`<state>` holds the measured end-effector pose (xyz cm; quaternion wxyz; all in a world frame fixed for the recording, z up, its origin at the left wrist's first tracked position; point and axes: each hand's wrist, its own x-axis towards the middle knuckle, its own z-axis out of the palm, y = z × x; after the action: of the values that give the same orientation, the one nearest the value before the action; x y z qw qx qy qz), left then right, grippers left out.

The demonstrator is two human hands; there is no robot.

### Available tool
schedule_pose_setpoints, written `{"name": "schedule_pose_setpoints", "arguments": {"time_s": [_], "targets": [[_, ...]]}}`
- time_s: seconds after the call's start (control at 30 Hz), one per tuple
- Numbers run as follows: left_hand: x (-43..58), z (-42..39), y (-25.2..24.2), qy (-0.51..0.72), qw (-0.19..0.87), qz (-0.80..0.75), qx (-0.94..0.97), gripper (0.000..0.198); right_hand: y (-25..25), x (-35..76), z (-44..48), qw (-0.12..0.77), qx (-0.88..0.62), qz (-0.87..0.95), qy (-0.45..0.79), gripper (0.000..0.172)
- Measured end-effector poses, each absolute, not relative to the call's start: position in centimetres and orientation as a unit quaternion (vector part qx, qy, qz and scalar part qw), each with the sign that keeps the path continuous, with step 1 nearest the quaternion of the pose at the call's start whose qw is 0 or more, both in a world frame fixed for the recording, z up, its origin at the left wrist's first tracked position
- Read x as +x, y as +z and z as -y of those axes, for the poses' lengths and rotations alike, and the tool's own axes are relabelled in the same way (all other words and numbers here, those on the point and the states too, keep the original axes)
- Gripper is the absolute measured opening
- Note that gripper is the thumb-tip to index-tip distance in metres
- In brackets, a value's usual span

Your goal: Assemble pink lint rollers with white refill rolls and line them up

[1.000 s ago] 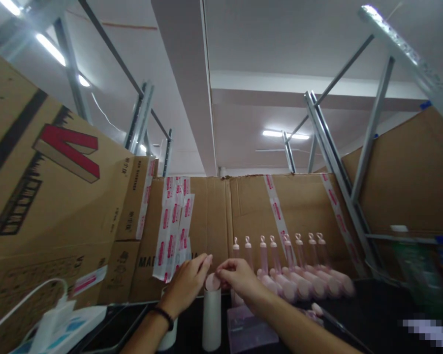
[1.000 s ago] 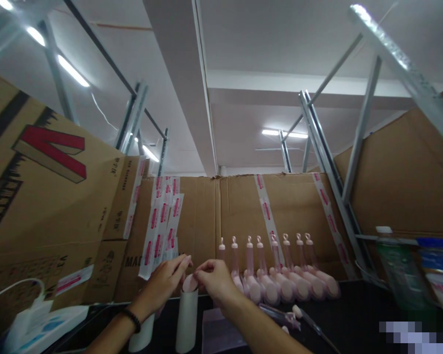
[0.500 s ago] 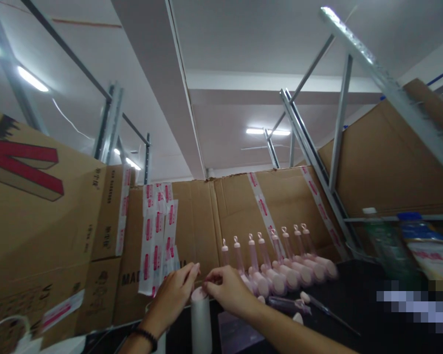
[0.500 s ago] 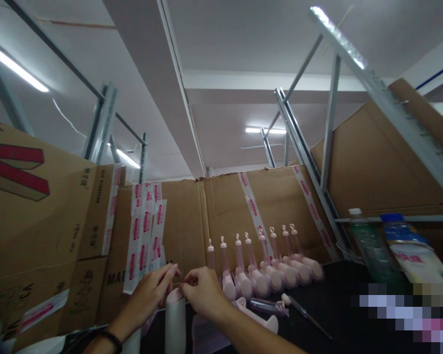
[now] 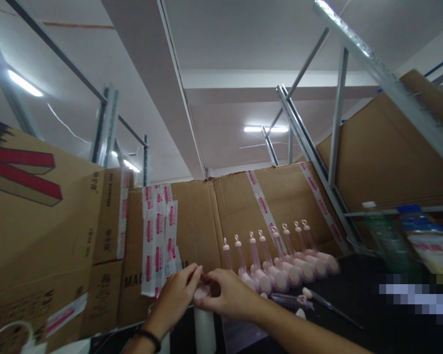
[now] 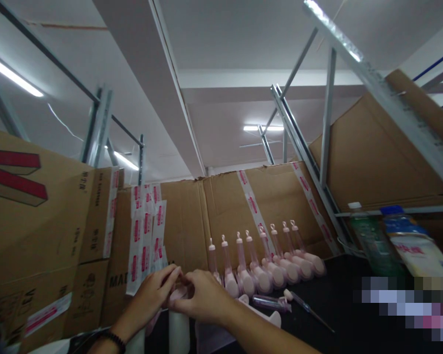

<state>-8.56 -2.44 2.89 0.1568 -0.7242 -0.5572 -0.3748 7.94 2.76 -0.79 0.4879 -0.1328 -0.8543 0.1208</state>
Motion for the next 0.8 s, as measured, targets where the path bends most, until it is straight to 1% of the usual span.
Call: {"name": "schedule_pose_setpoints", "arguments": {"time_s": [0.1,0.23,0.4,0.57,0.7,0.8], "targets": [[-8.6,2.3,3.0,-0.375,0.160,0.558,-0.723,0.038,-1.0,8.2,-2.5,0.457,-0.127,0.875,0.098,0.036],[-8.5,2.5,3.0,-0.373,0.167,0.563,-0.718,0.037,-0.9,8.5,-2.1,0.415,-0.134,0.897,0.066,0.035],[-8.3,2.8,2.9,-0.369,0.164,0.560,-0.723,0.037,-0.8,8.5,-1.7,0.403,-0.146,0.904,0.013,0.040],[-8.5,2.6,2.7,-0.369,0.166,0.561,-0.722,0.038,-0.8,8.4,-1.4,0.382,-0.158,0.910,-0.026,0.039],[-8.6,2.6,2.8,-0.387,0.172,0.555,-0.716,0.037,-0.6,8.5,-0.9,0.383,-0.149,0.911,-0.035,0.046],[-8.5,2.9,2.9,-0.405,0.173,0.557,-0.704,0.035,-0.2,8.8,-0.4,0.388,-0.119,0.914,-0.019,0.050]]}}
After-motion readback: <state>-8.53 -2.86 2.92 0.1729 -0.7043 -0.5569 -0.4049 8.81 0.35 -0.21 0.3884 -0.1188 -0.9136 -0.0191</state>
